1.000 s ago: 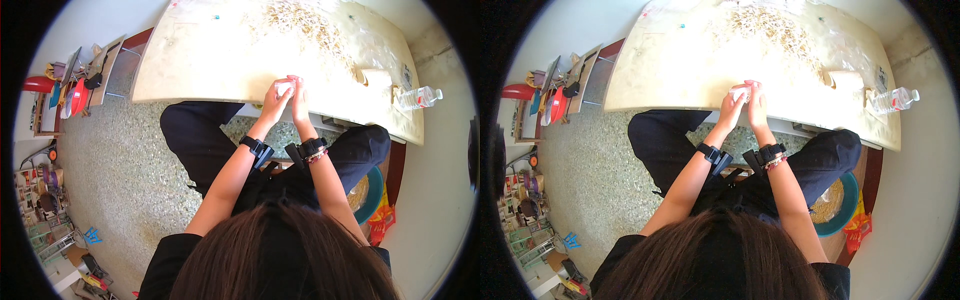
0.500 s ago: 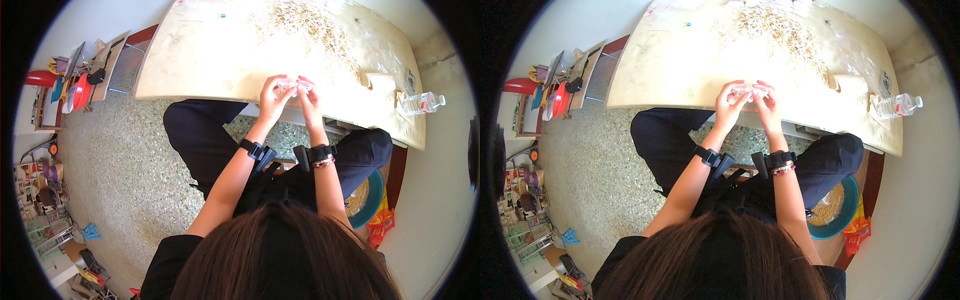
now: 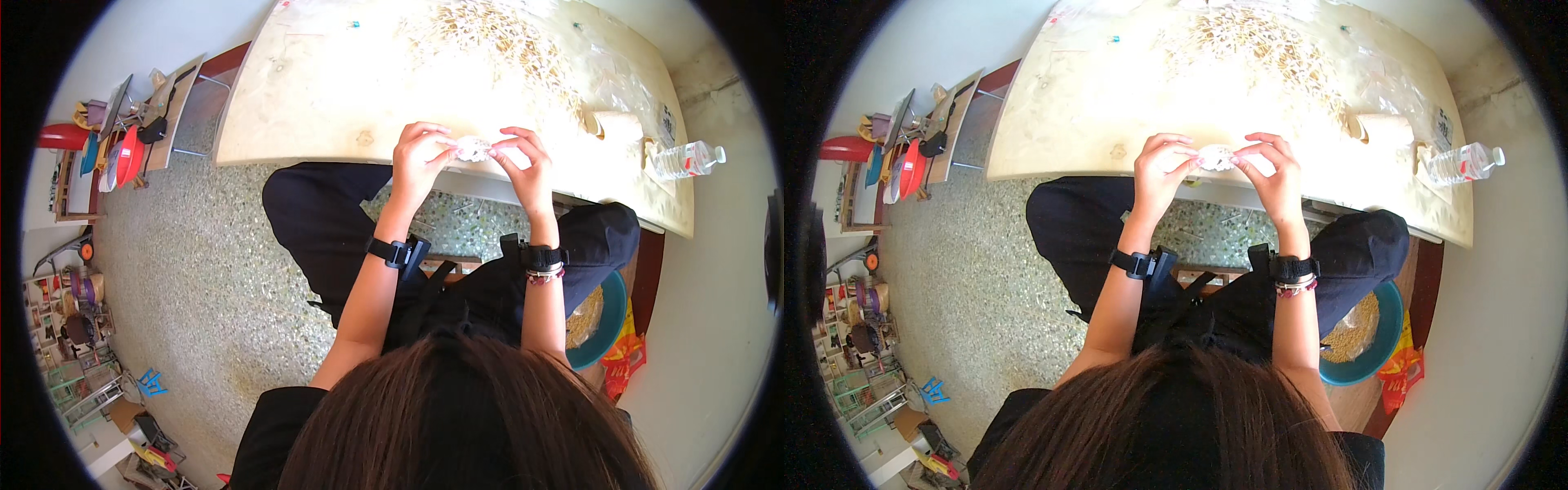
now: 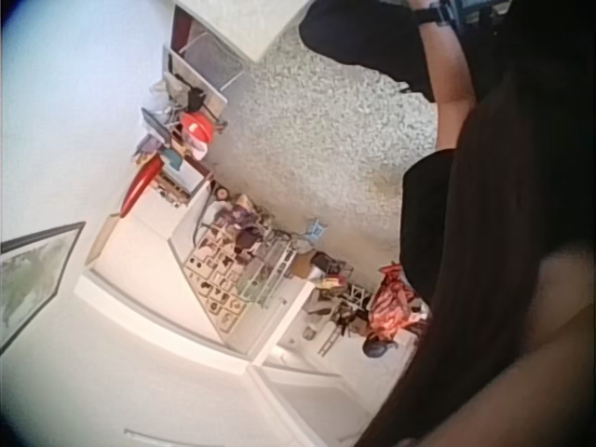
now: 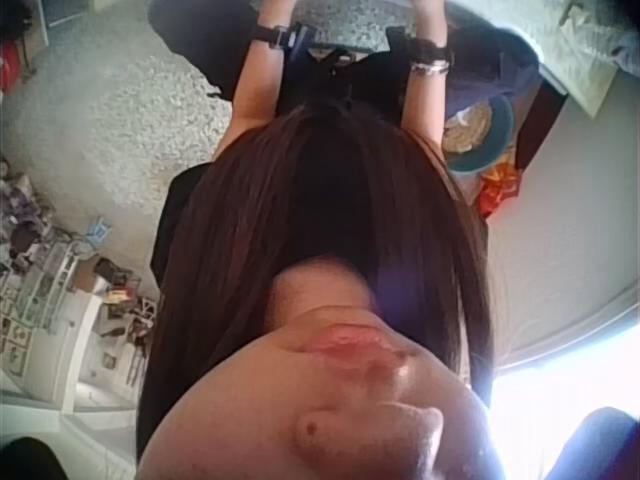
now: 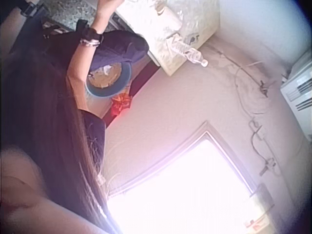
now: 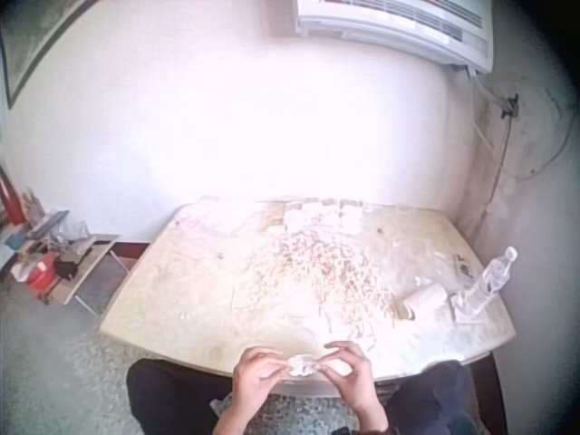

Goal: The recorder is sorting a large pile of cotton swabs on a table and placing them into small clear plastic bags.

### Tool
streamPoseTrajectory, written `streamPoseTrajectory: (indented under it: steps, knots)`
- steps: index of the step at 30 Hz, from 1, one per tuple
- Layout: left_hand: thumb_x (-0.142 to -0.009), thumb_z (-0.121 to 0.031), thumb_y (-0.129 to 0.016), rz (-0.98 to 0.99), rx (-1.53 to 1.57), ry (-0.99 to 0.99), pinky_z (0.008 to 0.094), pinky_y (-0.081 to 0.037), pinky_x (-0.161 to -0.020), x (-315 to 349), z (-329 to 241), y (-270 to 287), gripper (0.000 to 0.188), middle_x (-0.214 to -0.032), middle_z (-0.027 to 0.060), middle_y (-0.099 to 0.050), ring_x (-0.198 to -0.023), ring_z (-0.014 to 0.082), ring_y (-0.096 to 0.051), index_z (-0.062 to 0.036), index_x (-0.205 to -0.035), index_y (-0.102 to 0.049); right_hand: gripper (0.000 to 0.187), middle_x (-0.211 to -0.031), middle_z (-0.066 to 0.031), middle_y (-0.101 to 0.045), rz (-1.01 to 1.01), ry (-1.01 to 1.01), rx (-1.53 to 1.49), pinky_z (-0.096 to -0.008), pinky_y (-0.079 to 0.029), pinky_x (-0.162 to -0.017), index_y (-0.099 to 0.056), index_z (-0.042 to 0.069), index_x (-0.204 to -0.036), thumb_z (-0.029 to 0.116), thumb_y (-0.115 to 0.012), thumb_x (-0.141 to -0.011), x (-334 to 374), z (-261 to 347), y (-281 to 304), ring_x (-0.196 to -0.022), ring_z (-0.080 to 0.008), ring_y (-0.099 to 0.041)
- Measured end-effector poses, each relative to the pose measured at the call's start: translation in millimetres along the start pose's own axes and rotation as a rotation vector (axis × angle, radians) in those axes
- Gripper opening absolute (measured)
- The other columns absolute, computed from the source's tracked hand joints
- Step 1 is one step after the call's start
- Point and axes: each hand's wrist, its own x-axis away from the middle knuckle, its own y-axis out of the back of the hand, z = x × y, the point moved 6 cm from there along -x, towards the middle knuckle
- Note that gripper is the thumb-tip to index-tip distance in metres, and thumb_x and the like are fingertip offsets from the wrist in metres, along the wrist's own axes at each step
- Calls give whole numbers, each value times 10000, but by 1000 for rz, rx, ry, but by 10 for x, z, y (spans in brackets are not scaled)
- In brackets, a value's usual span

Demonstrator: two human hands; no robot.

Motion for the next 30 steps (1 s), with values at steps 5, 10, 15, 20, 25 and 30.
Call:
streamPoseTrajectory:
  steps: [5,10,15,20,25,30]
  knots:
    - [-666,14,-716,0,46,-18,295,-467,-751,-1,-25,19,111,-857,77,-610,-869,190,-572,-12,-761,-665,130,-943,-68,-609,-19,-8,5,-330,-438,-818,-657,70,-798,90,-723,-688,17,17,-3,-928,-227,-561]
    - [-674,17,-709,-2,73,-49,293,-466,-746,-3,-16,-16,89,-857,80,-605,-853,184,-569,-8,-737,-651,128,-918,-83,-606,-37,1,-36,-322,-433,-808,-630,39,-813,69,-701,-711,19,-13,-16,-911,-229,-558]
    - [-698,-6,-702,29,56,-27,307,-453,-782,-12,12,-48,89,-923,78,-596,-902,190,-557,-16,-758,-637,133,-923,-90,-604,-45,-16,-33,-323,-429,-818,-617,35,-841,68,-686,-731,35,-33,-51,-917,-234,-559]
    - [-722,-36,-684,49,66,14,322,-435,-832,-5,5,-137,73,-971,82,-590,-971,211,-542,-23,-780,-642,140,-963,-102,-598,-61,-45,-123,-325,-423,-845,-610,34,-863,66,-677,-744,59,-84,-82,-950,-233,-557]
    - [-677,-36,-701,43,77,-14,346,-423,-854,13,25,-181,156,-978,76,-585,-977,247,-530,-37,-817,-634,135,-982,-105,-593,-33,-31,-148,-325,-417,-860,-602,27,-873,75,-663,-763,58,-42,-168,-971,-232,-553]
    - [-677,-28,-697,26,104,19,346,-421,-858,19,12,-192,131,-979,76,-582,-982,247,-528,-43,-796,-645,137,-986,-105,-592,-21,-66,-212,-318,-418,-856,-595,22,-886,77,-652,-775,81,-89,-212,-964,-227,-554]
